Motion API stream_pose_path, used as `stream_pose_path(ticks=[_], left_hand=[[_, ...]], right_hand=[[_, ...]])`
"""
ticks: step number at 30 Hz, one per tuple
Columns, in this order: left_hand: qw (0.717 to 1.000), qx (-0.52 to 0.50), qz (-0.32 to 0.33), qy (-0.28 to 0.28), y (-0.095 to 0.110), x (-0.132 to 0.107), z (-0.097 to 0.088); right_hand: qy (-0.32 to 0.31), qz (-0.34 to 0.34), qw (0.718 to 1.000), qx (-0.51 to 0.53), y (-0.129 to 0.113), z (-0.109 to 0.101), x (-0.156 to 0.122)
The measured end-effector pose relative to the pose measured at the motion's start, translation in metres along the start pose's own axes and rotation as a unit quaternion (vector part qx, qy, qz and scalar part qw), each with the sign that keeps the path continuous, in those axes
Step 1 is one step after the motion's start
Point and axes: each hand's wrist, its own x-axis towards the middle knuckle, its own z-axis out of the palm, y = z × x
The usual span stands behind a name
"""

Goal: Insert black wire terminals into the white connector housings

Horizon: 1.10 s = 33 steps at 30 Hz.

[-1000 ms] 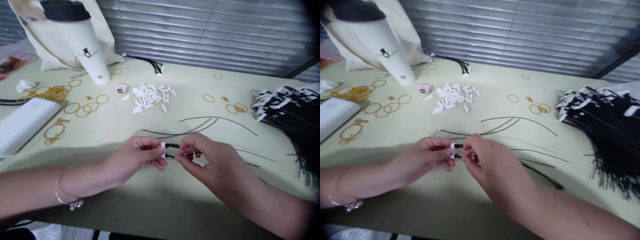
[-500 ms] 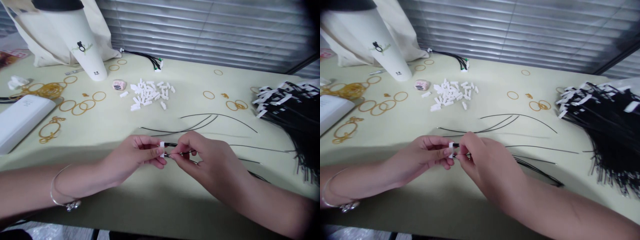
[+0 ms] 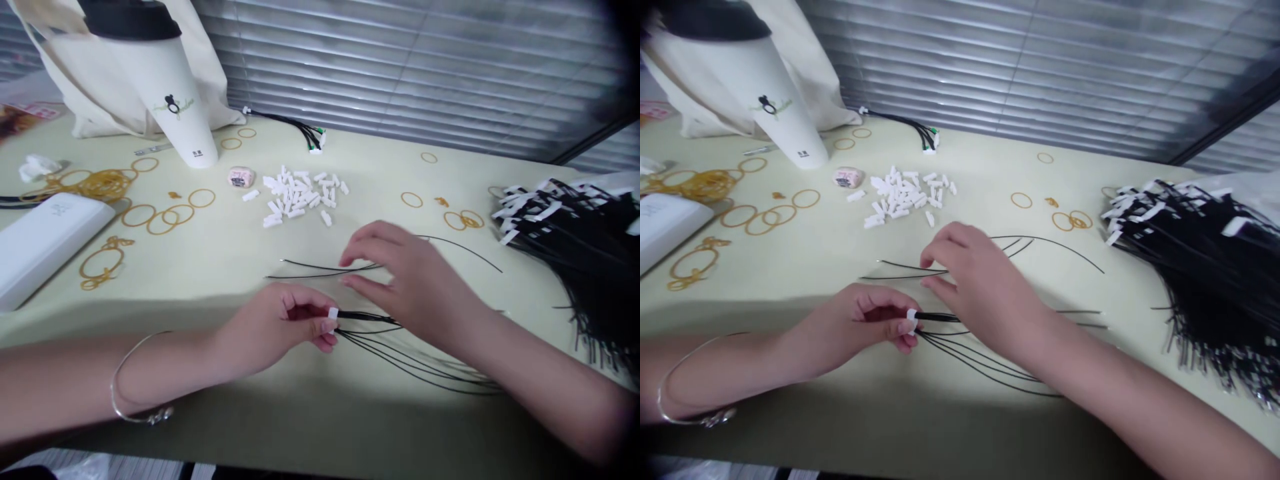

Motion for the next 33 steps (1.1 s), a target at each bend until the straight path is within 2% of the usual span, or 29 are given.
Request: stream_pose_path(ticks=[3,5,7,9,13,16,20,23,28,33], left_hand=[[1.0,0.027,0.003,-0.003,-0.001,-0.001,0.0],[0.999,0.044,0.005,-0.007,-0.001,-0.001,0.0],[0.999,0.041,0.004,-0.009,-0.001,-0.001,0.0],[1.0,-0.006,0.001,0.001,-0.001,-0.001,0.0],[0.989,-0.146,-0.001,0.037,0.0,0.001,-0.002],[0.979,-0.201,-0.005,0.043,0.0,0.003,-0.004],[0.973,-0.225,-0.005,0.046,0.001,0.005,-0.004],[0.973,-0.227,-0.011,0.049,0.002,0.004,-0.004],[0.972,-0.232,-0.015,0.047,0.002,0.005,-0.003],[0.972,-0.229,-0.013,0.043,0.002,0.007,-0.004]], right_hand=[[-0.054,-0.047,0.997,0.012,0.016,0.028,0.016],[-0.063,-0.056,0.996,0.011,0.022,0.046,0.025],[-0.064,-0.058,0.996,0.008,0.022,0.052,0.029],[-0.045,-0.038,0.998,0.002,0.018,0.042,0.028],[0.025,0.047,0.998,0.018,0.004,-0.002,0.006],[-0.011,-0.001,0.999,0.042,-0.003,-0.023,-0.02],[-0.008,-0.012,0.999,0.042,0.0,-0.024,-0.041],[0.016,0.013,0.998,0.056,0.001,-0.022,-0.041],[0.022,0.028,0.998,0.056,0.0,-0.022,-0.036],[0.032,0.001,0.999,0.025,0.003,-0.018,-0.039]])
